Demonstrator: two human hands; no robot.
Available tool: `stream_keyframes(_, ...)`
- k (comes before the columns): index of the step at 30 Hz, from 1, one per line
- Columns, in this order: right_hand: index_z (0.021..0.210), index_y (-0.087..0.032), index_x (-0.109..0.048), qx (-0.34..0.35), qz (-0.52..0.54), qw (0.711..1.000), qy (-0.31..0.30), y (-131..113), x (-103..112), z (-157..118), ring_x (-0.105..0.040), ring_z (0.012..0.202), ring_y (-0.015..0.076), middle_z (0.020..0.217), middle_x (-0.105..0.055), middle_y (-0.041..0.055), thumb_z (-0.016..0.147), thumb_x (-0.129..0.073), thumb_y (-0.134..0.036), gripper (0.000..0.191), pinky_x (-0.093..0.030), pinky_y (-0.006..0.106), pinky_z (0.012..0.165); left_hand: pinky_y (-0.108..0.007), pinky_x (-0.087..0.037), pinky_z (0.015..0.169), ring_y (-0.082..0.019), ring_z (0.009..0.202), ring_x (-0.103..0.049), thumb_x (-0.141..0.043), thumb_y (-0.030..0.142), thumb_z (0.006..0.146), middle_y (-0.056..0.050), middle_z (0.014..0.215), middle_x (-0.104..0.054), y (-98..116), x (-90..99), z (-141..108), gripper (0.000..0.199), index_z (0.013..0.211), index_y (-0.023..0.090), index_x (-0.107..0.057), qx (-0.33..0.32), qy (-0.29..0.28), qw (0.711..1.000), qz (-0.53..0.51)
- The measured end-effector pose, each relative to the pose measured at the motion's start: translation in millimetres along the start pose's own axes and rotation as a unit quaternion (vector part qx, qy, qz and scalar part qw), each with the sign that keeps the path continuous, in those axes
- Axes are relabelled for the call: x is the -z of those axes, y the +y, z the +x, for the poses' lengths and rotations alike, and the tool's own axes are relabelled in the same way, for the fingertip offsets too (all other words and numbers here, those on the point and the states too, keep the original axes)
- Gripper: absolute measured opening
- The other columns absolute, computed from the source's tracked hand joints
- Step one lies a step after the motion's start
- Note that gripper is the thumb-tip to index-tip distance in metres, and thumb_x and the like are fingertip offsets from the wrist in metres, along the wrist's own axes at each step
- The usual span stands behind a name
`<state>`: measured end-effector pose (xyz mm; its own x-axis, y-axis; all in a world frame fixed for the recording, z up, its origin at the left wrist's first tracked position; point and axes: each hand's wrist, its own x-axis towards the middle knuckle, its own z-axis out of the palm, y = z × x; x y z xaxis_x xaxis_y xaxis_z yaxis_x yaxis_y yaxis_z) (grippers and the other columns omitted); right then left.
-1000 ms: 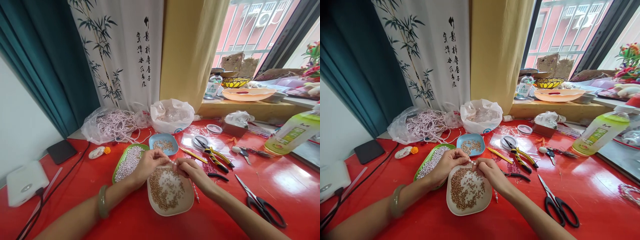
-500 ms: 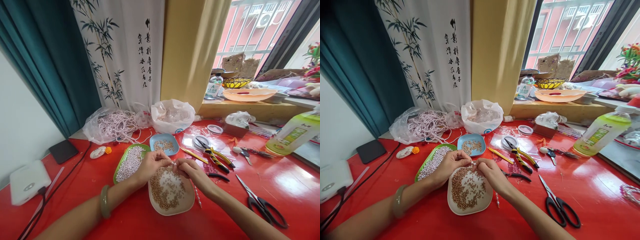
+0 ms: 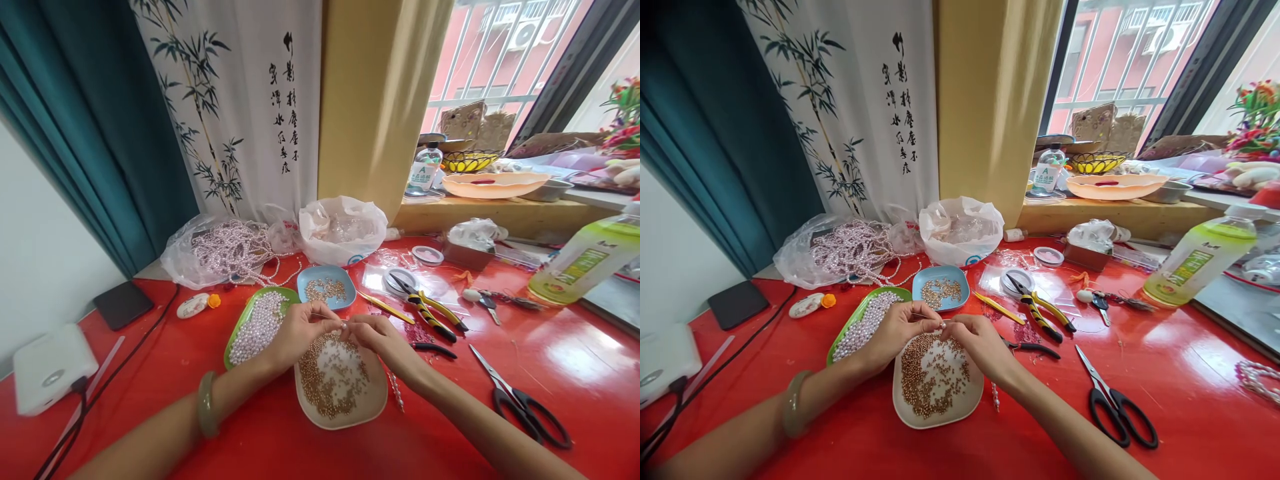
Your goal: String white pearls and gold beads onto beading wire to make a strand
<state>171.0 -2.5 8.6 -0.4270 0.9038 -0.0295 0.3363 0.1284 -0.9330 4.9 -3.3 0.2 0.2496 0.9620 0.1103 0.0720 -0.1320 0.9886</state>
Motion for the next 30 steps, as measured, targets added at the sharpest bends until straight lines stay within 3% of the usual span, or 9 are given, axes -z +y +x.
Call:
stream_keyframes(3,0.059,-0.016,-0.057,-0.006,-0.019,1.0,0.003,0.8,-0.9,1.5,-0.043,0.054,0.0127,0.056,-0.049,-0.0008,0.069,-0.043,-0.027,0.021,-0.031,0.025,0.053,-0.028,-0.044,0.072,-0.017,0.073,-0.059,-0.061,0.025,0.069,-0.005,0.075,-0.065,-1.1,0.2,0.9,0.011,0.068,0.014,-0.063,-0.022,-0.005,1.0,0.006)
stream_keyframes(7,0.06,-0.016,-0.056,0.018,-0.065,0.998,0.012,5.2,2.1,5.4,-0.045,0.055,0.0129,0.055,-0.049,-0.0005,0.068,-0.036,-0.019,0.022,-0.033,0.024,0.053,-0.028,-0.043,0.077,-0.017,0.079,-0.059,-0.061,0.022,0.069,-0.005,0.079,-0.066,-2.9,0.1,2.5,0.009,0.066,0.015,-0.064,-0.034,0.002,0.999,0.003)
stream_keyframes(13,0.06,-0.016,-0.058,0.026,-0.13,0.99,0.043,14.7,16.2,10.5,-0.044,0.053,0.013,0.055,-0.05,-0.0006,0.071,-0.034,-0.018,0.026,-0.033,0.024,0.051,-0.025,-0.043,0.062,-0.013,0.064,-0.055,-0.063,0.031,0.066,-0.002,0.069,-0.063,-4.1,5.9,4.3,0.016,0.072,0.016,-0.064,0.026,0.064,0.998,-0.013)
stream_keyframes(17,0.063,-0.017,-0.06,0.035,-0.164,0.983,0.07,19.2,22.4,12.6,-0.047,0.052,0.0144,0.058,-0.054,0.001,0.074,-0.033,-0.018,0.029,-0.035,0.025,0.051,-0.025,-0.042,0.062,-0.013,0.063,-0.054,-0.064,0.029,0.065,-0.001,0.066,-0.061,-5.3,9.6,7.2,0.015,0.069,0.015,-0.064,0.027,0.086,0.996,0.006)
stream_keyframes(19,0.068,-0.018,-0.061,0.05,-0.177,0.979,0.088,19.0,21.8,12.8,-0.053,0.064,0.0175,0.069,-0.06,0.0036,0.076,-0.035,-0.019,0.027,-0.038,0.028,0.06,-0.026,-0.042,0.062,-0.014,0.063,-0.055,-0.064,0.029,0.065,-0.002,0.067,-0.062,-6.1,9.5,8.2,0.014,0.069,0.015,-0.064,0.034,0.08,0.996,0.021)
stream_keyframes(23,0.081,-0.021,-0.062,0.148,-0.232,0.954,0.118,14.2,11.6,10.5,-0.052,0.089,0.0203,0.089,-0.062,0.005,0.077,-0.044,-0.022,0.018,-0.038,0.032,0.077,-0.027,-0.042,0.068,-0.015,0.069,-0.056,-0.062,0.025,0.066,-0.003,0.07,-0.062,-7.5,7.7,7.5,0.009,0.065,0.016,-0.065,-0.002,0.038,0.995,0.089)
stream_keyframes(25,0.08,-0.022,-0.062,0.169,-0.239,0.951,0.097,11.9,4.2,8.5,-0.054,0.078,0.0175,0.083,-0.063,0.0035,0.076,-0.048,-0.022,0.015,-0.041,0.029,0.068,-0.027,-0.041,0.071,-0.015,0.072,-0.055,-0.063,0.022,0.065,-0.002,0.071,-0.06,-7.9,7.1,6.3,0.006,0.064,0.017,-0.065,-0.035,0.025,0.991,0.124)
stream_keyframes(28,0.074,-0.02,-0.061,0.129,-0.204,0.968,0.064,9.9,-3.9,5.7,-0.054,0.059,0.0133,0.068,-0.063,0.0007,0.074,-0.051,-0.021,0.011,-0.04,0.024,0.053,-0.027,-0.041,0.07,-0.015,0.071,-0.054,-0.062,0.021,0.066,-0.001,0.07,-0.059,-5.7,6.9,4.3,0.005,0.066,0.017,-0.066,-0.052,0.012,0.988,0.146)
stream_keyframes(30,0.072,-0.019,-0.061,0.097,-0.167,0.979,0.058,9.0,-5.7,4.4,-0.054,0.057,0.0126,0.064,-0.063,0.0001,0.074,-0.051,-0.02,0.011,-0.04,0.023,0.053,-0.027,-0.041,0.068,-0.015,0.069,-0.054,-0.062,0.021,0.066,-0.001,0.068,-0.059,-1.1,8.0,3.5,0.005,0.066,0.018,-0.066,-0.043,0.005,0.988,0.151)
